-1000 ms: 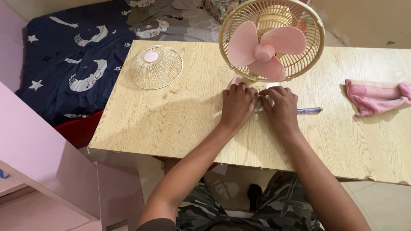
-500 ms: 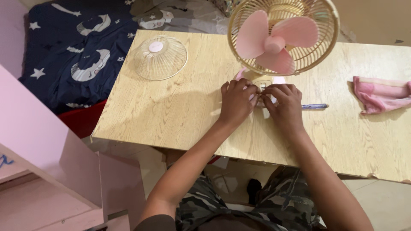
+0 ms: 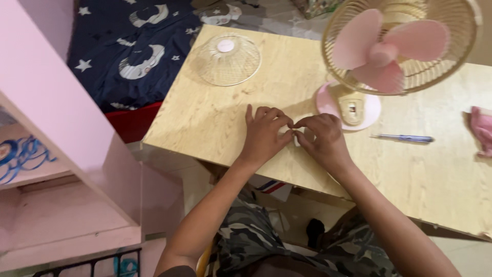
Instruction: The person disassembles a small electric fan on a wooden table. They remove the front grille, unscrew the base, and separate the fan head from the stand using a screwdriver. The components are placed on the table.
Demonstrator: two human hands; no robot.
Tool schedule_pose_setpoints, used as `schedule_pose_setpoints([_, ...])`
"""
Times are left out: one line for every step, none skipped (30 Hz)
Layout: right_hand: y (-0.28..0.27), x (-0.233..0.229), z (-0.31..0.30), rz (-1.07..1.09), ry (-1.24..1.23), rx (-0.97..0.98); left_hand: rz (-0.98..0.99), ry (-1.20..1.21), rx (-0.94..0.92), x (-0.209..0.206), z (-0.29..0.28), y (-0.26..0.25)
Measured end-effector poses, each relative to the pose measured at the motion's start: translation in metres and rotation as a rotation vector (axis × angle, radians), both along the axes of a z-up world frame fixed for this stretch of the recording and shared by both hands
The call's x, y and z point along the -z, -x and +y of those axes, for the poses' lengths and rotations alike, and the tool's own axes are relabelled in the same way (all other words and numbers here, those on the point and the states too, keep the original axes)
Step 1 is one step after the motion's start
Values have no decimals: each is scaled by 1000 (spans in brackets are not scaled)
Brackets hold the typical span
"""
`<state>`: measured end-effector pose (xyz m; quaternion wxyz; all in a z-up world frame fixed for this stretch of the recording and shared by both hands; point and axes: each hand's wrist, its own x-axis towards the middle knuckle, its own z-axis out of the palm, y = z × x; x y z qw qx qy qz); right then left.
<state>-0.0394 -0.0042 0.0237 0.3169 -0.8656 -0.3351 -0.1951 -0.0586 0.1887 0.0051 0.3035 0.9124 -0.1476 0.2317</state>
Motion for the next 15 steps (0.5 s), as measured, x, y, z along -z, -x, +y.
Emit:
schedule_pose_setpoints([0, 2, 7, -7, -40, -40, 5, -4, -6, 0, 9, 4])
schedule_pose_setpoints([0, 3, 14, -13, -80, -80, 11, -9, -12, -1, 17, 7])
schedule_pose_setpoints([-3, 5, 22, 0, -39, -86, 3, -16, -28, -1, 25, 10])
schedule_pose_setpoints([-8, 6, 32, 13, 1, -92, -4, -24, -44, -1, 33, 12])
schedule_pose_setpoints([-11, 6, 41, 26, 43, -98, -11, -31, -59, -1, 41, 15])
schedule_pose_setpoints([-12, 7, 48, 34, 36, -124, -14, -38, -68, -1, 50, 18])
schedule_pose_setpoints([-14, 7, 57, 35, 29, -150, -23, -45, -78, -1, 59, 20])
schedule_pose_setpoints([-15, 6, 65, 37, 23, -177, -31, -52, -87, -2, 69, 21])
schedule_pose_setpoints([-15, 6, 74, 46, 6, -192, -29, -51, -99, -2, 77, 23])
schedule_pose_setpoints([-15, 6, 82, 55, -12, -208, -27, -49, -111, -2, 86, 24])
schedule_pose_setpoints([-14, 6, 91, 66, -29, -224, -22, -48, -124, -1, 94, 25])
schedule_pose_setpoints([-14, 7, 99, 65, -25, -229, -15, -54, -130, 0, 103, 26])
schedule_pose_setpoints([-15, 8, 107, 63, -21, -235, -8, -59, -136, 1, 111, 26])
schedule_pose_setpoints([-16, 9, 115, 62, -17, -241, -1, -64, -141, 3, 119, 26])
schedule_pose_setpoints([-17, 10, 123, 53, -20, -247, 12, -66, -142, 4, 127, 25])
